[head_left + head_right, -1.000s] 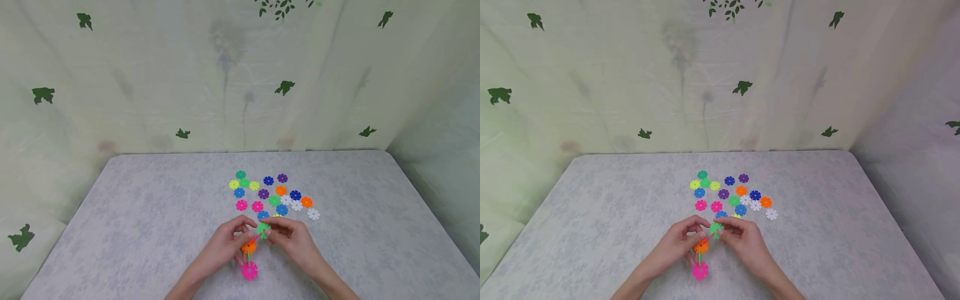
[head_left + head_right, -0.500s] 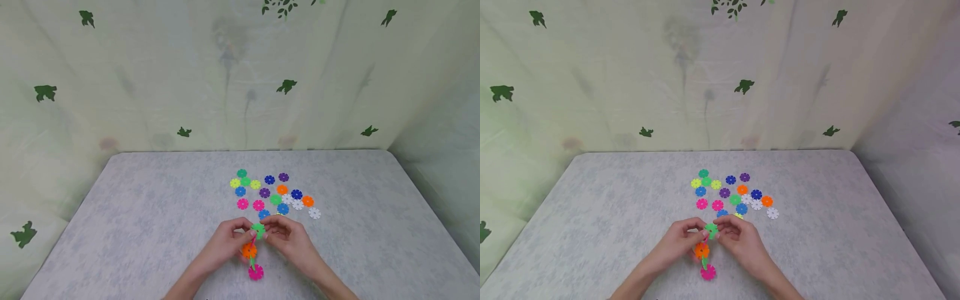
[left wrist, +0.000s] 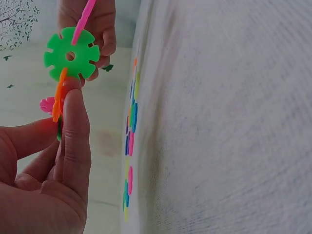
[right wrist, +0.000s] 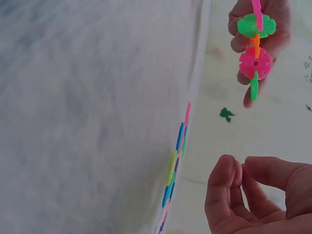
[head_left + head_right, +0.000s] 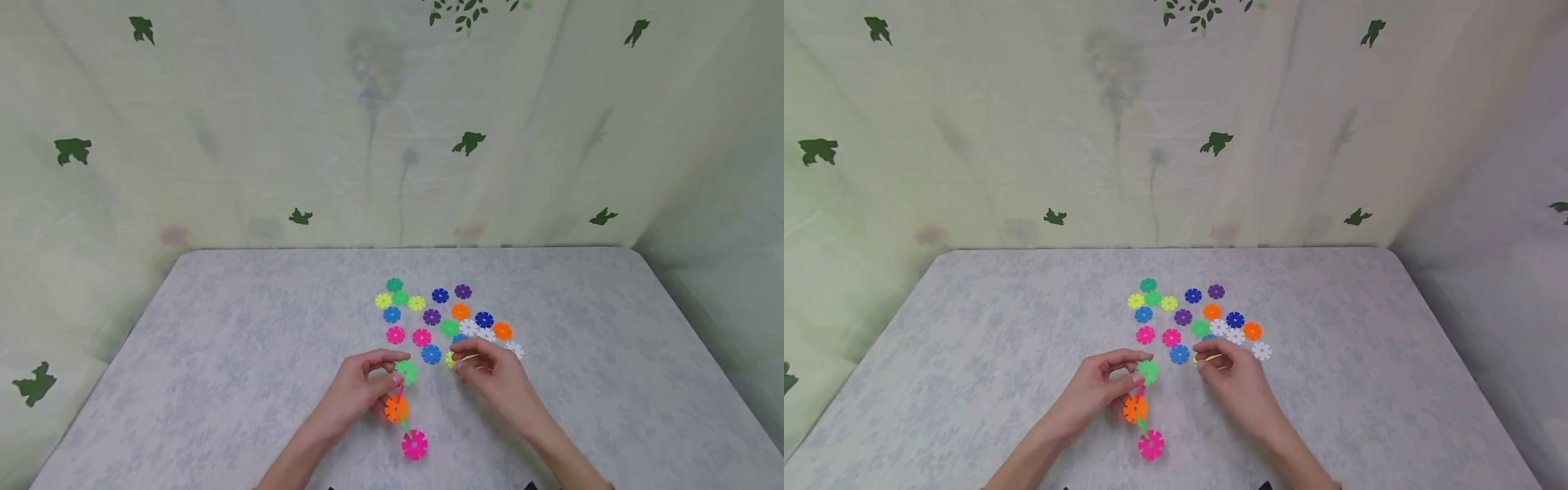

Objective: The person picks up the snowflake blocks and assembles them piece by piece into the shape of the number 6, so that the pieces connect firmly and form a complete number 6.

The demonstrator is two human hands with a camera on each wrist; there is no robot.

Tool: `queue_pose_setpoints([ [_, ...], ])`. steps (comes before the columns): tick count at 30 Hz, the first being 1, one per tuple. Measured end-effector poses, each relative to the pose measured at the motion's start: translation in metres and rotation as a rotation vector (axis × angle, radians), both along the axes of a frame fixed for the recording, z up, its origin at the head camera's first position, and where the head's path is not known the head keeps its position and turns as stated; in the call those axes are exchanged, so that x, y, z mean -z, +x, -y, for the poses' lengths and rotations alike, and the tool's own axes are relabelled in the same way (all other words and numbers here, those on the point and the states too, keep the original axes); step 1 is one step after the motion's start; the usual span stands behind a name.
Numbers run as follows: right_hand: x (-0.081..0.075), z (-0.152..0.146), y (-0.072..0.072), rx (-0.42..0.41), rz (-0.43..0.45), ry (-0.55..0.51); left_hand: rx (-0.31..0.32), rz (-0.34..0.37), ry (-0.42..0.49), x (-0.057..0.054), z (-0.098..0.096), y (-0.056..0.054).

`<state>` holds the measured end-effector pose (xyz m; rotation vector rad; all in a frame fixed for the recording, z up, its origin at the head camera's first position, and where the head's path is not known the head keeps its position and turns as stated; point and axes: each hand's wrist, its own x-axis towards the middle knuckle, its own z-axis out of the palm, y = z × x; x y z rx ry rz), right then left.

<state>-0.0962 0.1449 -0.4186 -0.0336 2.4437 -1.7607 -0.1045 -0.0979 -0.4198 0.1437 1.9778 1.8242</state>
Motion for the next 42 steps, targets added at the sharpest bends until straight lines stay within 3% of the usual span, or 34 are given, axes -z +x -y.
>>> queue_pose_setpoints([
  [5, 0.004, -0.011, -0.014, -0.052, 0.0, 0.15, 0.002, -0.032, -0.033, 0.002, -0.001, -0.001],
  [13, 0.006, -0.032, -0.038, -0.4, -0.054, 0.34, -0.01, -0.03, -0.038, 0.002, -0.001, 0.0],
  [18, 0.008, -0.038, -0.048, -0.512, -0.066, 0.393, -0.018, -0.03, -0.044, 0.003, -0.001, 0.0],
  [30, 0.012, -0.035, -0.053, -0.531, -0.088, 0.436, -0.012, -0.045, -0.021, 0.003, -0.002, 0.002],
  [37, 0.008, -0.031, -0.05, -0.466, -0.029, 0.463, -0.036, -0.035, -0.008, 0.003, -0.002, 0.001],
  [42, 0.004, -0.031, -0.045, -0.439, -0.053, 0.475, -0.028, -0.048, 0.02, 0.005, -0.002, 0.0],
])
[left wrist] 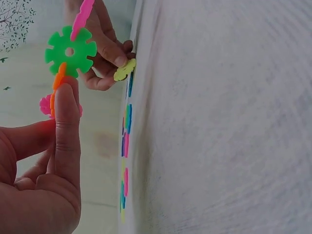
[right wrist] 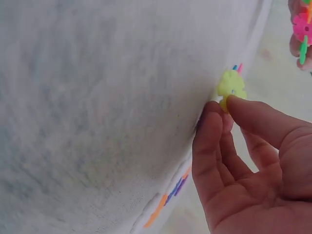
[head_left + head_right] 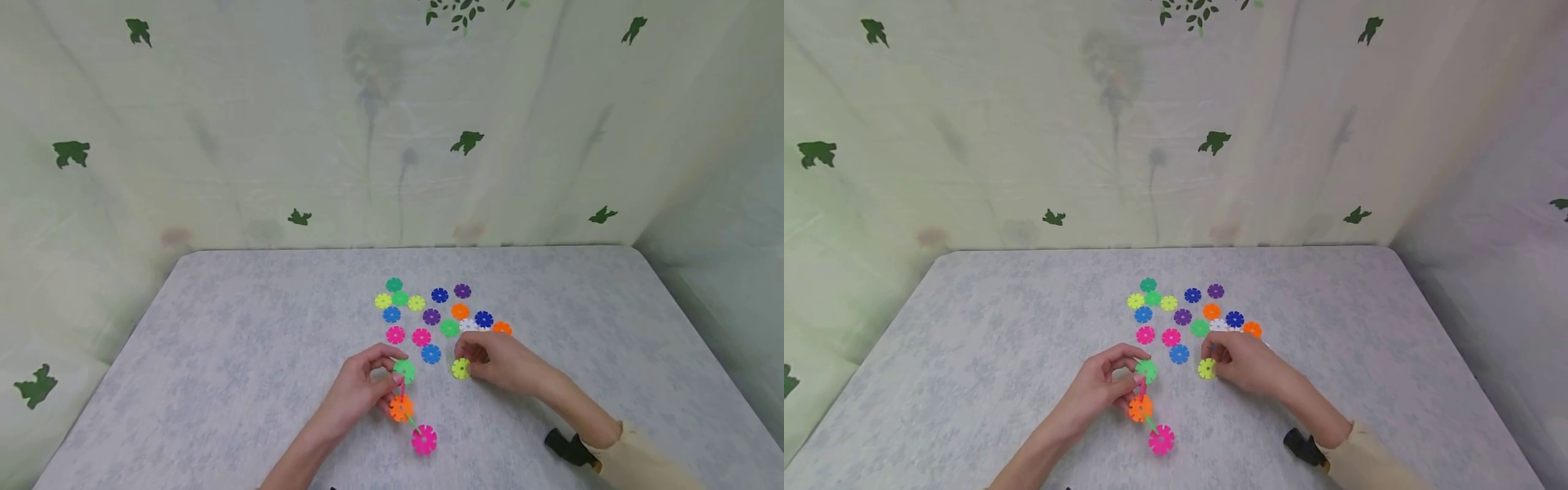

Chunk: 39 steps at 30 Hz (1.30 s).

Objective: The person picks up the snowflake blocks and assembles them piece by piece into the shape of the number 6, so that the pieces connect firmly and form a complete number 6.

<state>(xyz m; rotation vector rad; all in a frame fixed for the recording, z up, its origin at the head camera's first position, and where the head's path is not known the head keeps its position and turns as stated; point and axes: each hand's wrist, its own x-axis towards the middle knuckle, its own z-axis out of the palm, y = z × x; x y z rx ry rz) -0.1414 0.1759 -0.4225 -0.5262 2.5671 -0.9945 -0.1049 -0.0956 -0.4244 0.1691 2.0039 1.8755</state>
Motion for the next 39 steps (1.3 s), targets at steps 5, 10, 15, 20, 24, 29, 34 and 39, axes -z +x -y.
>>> queue_pose_setpoints([
  [5, -0.001, -0.003, 0.009, 0.02, -0.076, -0.057, 0.019, -0.024, -0.005, 0.0, -0.002, 0.0],
  [10, -0.006, 0.004, 0.022, 0.117, -0.07, -0.139, 0.031, -0.045, -0.015, 0.0, -0.003, 0.002],
  [15, -0.016, 0.015, 0.034, 0.233, -0.038, -0.216, 0.026, -0.059, -0.018, -0.001, -0.005, 0.003],
  [20, -0.022, 0.022, 0.043, 0.283, -0.021, -0.32, 0.031, -0.059, -0.028, -0.004, -0.007, 0.004],
  [24, -0.023, 0.027, 0.047, 0.255, 0.007, -0.468, 0.03, -0.059, -0.043, -0.007, -0.008, 0.005],
  [29, -0.021, 0.036, 0.052, 0.267, -0.026, -0.543, 0.058, -0.058, -0.023, -0.009, -0.007, 0.008],
  [34, -0.018, 0.047, 0.055, 0.35, -0.12, -0.451, 0.118, -0.09, 0.015, -0.008, -0.008, 0.01],
  [39, -0.017, 0.05, 0.056, 0.347, -0.185, -0.408, 0.145, -0.09, 0.032, -0.008, -0.009, 0.01],
])
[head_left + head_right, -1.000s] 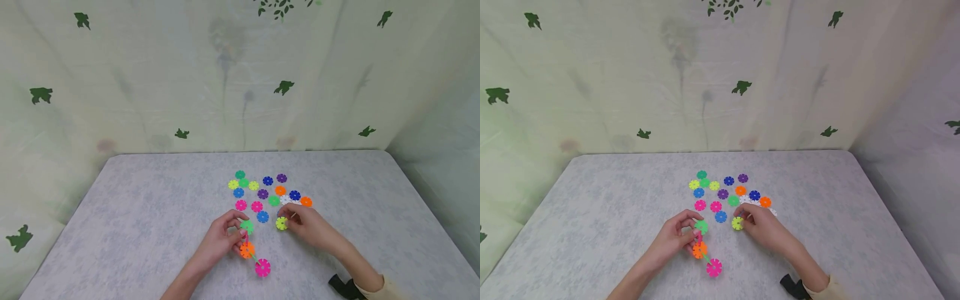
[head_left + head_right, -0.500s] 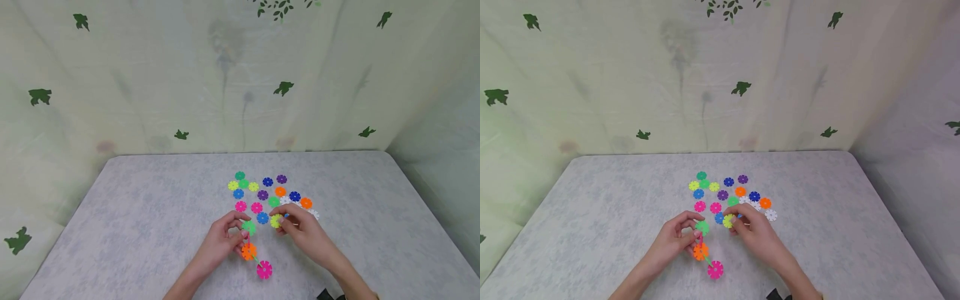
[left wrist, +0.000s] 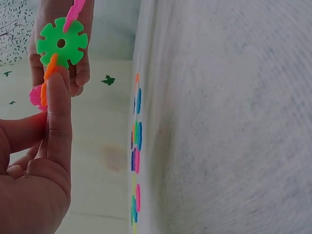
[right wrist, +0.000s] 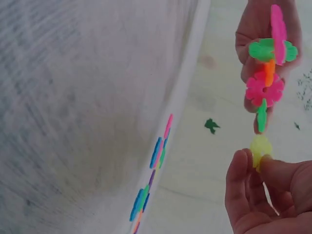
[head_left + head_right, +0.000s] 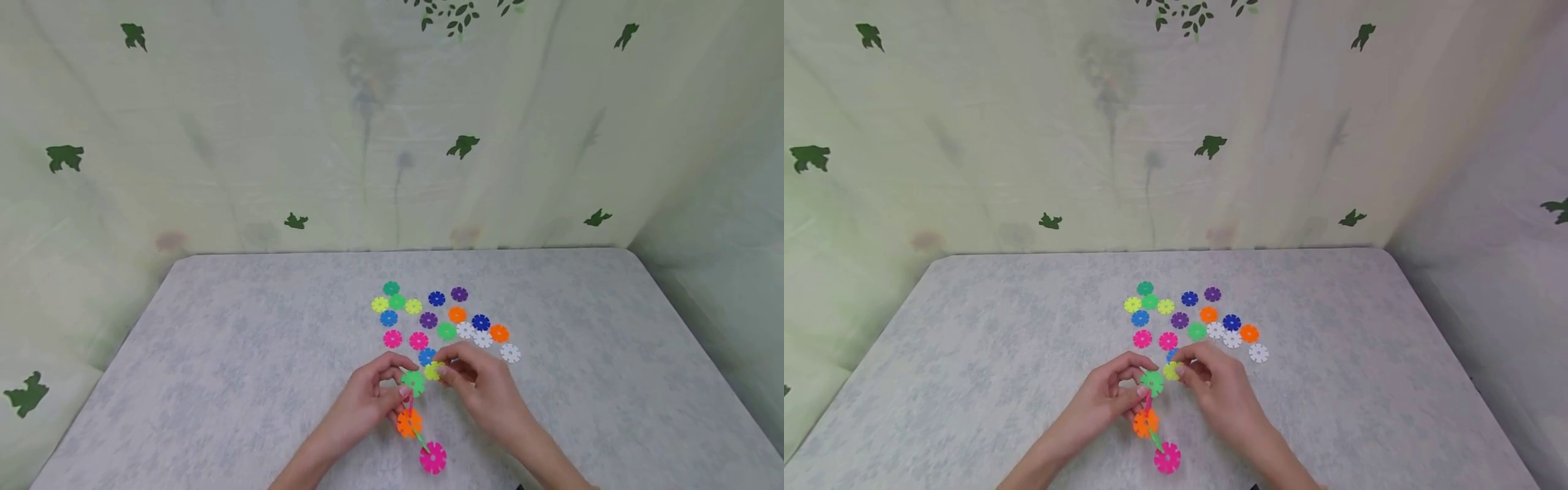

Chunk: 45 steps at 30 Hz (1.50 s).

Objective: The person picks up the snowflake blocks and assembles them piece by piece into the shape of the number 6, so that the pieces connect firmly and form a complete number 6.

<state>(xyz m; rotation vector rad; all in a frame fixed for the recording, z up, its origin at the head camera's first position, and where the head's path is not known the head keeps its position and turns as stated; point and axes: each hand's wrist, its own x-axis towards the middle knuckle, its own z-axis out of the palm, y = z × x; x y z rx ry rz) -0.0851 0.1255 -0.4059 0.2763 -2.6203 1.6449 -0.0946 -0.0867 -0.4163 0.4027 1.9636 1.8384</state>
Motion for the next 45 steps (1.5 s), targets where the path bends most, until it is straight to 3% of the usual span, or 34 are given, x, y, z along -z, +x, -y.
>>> queue_pose_setpoints([
  [6, 0.0015, -0.0016, 0.0018, -0.01, 0.058, -0.128, -0.011, 0.02, 0.036, 0.0008, -0.0019, 0.0004],
  [11, 0.0024, -0.0028, 0.0015, -0.027, 0.077, -0.155, -0.023, 0.052, 0.051, 0.0, -0.0023, 0.0011],
  [19, 0.0063, -0.0048, 0.0014, -0.157, -0.038, -0.201, -0.008, 0.055, 0.084, 0.0002, -0.0026, 0.003],
  [36, 0.0059, 0.002, 0.0037, -0.196, -0.107, -0.152, 0.023, 0.067, 0.12, 0.0017, -0.003, 0.0039],
  [40, 0.0076, -0.0011, 0.0023, -0.211, -0.091, -0.211, 0.023, 0.056, 0.111, -0.0006, -0.0048, 0.0059],
  [45, 0.0084, -0.0038, 0.0007, -0.184, -0.005, -0.238, 0.041, 0.045, 0.111, -0.0024, -0.0063, 0.0079],
])
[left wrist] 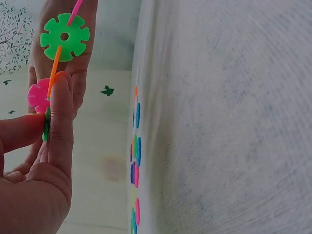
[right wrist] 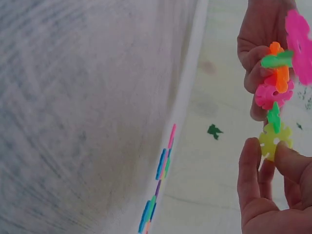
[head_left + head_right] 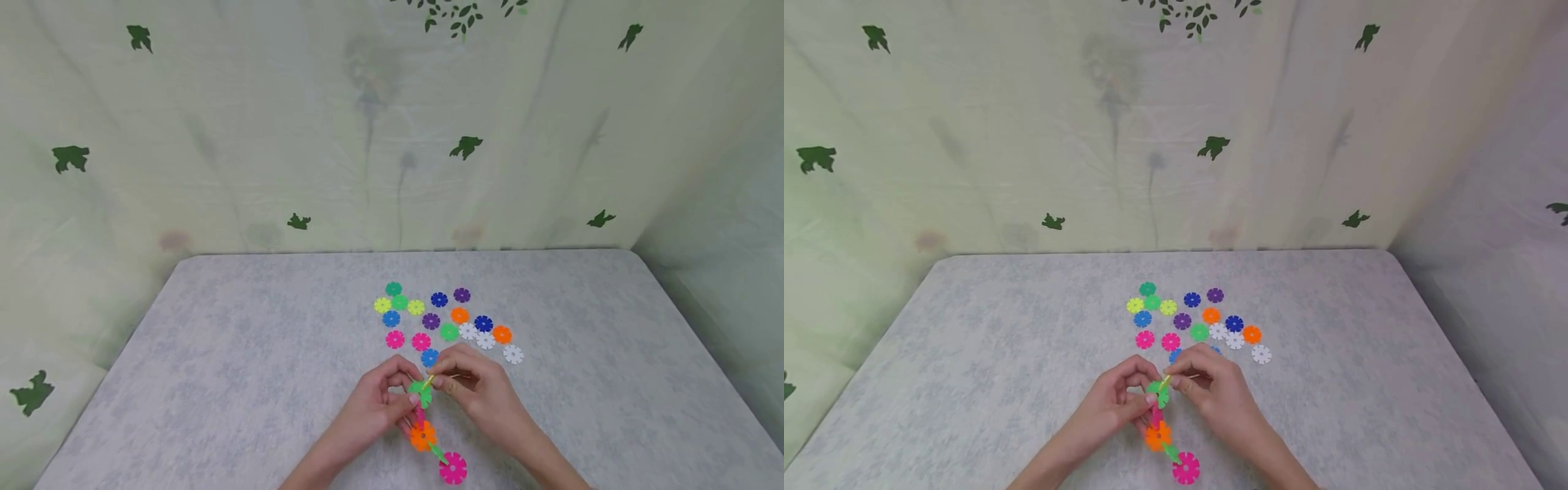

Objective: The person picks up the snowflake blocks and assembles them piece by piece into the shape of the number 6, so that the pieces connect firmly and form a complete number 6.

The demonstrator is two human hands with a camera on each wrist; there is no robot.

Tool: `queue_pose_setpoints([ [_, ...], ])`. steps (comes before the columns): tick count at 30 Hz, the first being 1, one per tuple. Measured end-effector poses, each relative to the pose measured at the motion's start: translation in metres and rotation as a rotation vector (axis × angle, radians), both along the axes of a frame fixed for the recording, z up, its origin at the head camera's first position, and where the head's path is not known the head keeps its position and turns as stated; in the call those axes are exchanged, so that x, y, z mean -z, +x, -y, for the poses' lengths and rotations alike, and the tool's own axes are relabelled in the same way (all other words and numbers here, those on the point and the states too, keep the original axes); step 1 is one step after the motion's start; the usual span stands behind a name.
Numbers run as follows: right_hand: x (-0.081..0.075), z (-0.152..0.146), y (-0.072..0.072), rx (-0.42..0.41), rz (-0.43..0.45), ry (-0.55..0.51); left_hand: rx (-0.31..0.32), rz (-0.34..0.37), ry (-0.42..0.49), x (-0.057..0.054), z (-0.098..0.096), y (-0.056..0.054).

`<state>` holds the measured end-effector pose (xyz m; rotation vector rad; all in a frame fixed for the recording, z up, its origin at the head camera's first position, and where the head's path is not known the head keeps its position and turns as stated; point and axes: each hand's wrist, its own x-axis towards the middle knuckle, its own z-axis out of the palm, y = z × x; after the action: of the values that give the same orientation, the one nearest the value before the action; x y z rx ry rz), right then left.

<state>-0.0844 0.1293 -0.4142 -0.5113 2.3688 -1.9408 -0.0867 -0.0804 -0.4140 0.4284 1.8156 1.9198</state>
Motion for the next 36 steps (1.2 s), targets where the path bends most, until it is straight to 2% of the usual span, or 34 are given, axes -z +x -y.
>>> queue_pose_setpoints([
  [4, -0.001, -0.002, -0.001, 0.035, 0.078, 0.042, -0.015, -0.004, -0.028, 0.0, 0.0, 0.0],
  [8, -0.002, -0.007, -0.004, 0.104, 0.1, 0.122, -0.047, 0.006, -0.095, 0.0, -0.001, 0.0],
  [12, -0.003, -0.01, -0.007, 0.144, 0.081, 0.196, -0.085, 0.011, -0.138, 0.0, 0.0, -0.001],
  [16, -0.003, -0.013, -0.01, 0.14, 0.027, 0.247, -0.105, -0.007, -0.13, 0.0, 0.002, -0.002],
  [21, 0.001, -0.013, -0.021, 0.085, -0.053, 0.374, -0.127, -0.008, -0.114, 0.001, 0.004, -0.005],
  [26, 0.004, -0.015, -0.035, -0.008, -0.074, 0.479, -0.136, 0.023, -0.099, 0.002, 0.005, -0.007],
  [36, 0.012, -0.018, -0.066, -0.2, -0.055, 0.603, -0.131, 0.089, -0.075, 0.004, 0.009, -0.01],
])
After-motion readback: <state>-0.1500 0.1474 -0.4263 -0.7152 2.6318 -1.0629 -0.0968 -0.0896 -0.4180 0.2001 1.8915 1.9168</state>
